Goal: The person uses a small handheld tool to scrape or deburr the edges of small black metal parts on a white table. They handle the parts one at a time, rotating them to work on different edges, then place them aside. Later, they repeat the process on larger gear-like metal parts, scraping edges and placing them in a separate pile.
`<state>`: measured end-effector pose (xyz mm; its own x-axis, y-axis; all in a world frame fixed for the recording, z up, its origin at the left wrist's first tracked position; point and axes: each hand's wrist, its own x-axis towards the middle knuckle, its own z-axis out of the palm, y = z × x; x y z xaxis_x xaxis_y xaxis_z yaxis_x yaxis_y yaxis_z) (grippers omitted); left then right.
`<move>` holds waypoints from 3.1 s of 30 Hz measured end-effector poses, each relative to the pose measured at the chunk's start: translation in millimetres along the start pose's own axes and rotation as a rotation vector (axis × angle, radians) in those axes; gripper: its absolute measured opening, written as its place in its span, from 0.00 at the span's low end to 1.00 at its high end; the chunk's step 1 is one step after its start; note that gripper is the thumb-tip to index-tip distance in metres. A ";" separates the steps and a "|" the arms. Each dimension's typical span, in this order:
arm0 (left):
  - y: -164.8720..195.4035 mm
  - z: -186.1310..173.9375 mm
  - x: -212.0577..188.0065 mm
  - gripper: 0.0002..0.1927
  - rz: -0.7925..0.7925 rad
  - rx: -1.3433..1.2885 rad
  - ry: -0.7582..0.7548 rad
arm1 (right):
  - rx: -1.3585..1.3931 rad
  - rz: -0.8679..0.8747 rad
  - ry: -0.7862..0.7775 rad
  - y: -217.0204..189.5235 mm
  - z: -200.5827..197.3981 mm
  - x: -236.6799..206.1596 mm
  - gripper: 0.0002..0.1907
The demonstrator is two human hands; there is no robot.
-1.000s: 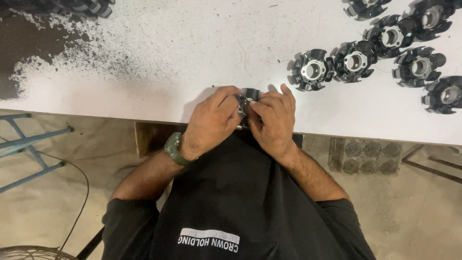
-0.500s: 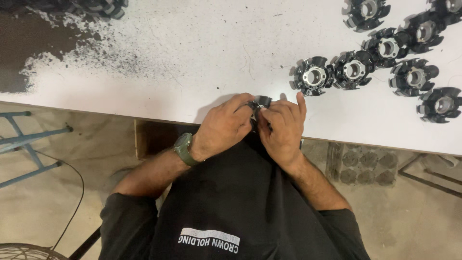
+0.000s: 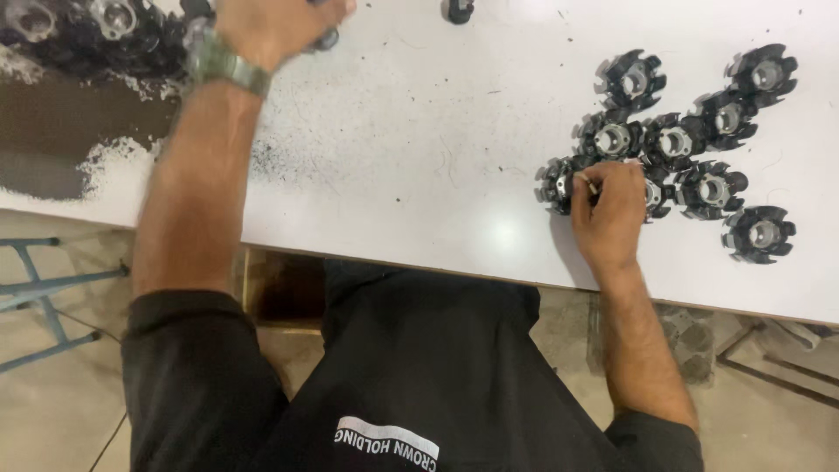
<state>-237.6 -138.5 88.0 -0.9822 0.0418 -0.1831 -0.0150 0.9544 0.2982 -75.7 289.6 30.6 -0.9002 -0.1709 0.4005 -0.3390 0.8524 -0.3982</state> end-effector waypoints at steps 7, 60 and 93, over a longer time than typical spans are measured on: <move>2.6 36.7 -50.0 0.54 0.584 0.505 0.348 | 0.119 -0.032 0.227 -7.8 -0.1 -22.0 0.09; 91.5 151.3 -178.5 0.09 0.475 -0.650 0.326 | 0.196 -0.151 0.006 -110.5 53.3 -41.5 0.15; 89.0 152.2 -179.7 0.10 0.466 -0.649 0.427 | 0.181 -0.178 -0.109 -115.5 43.4 -38.6 0.15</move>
<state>-33.9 -16.0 4.8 -0.8990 0.1457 0.4130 0.4262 0.5080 0.7485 -13.7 176.3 25.3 -0.8430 -0.3704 0.3900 -0.5288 0.7037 -0.4745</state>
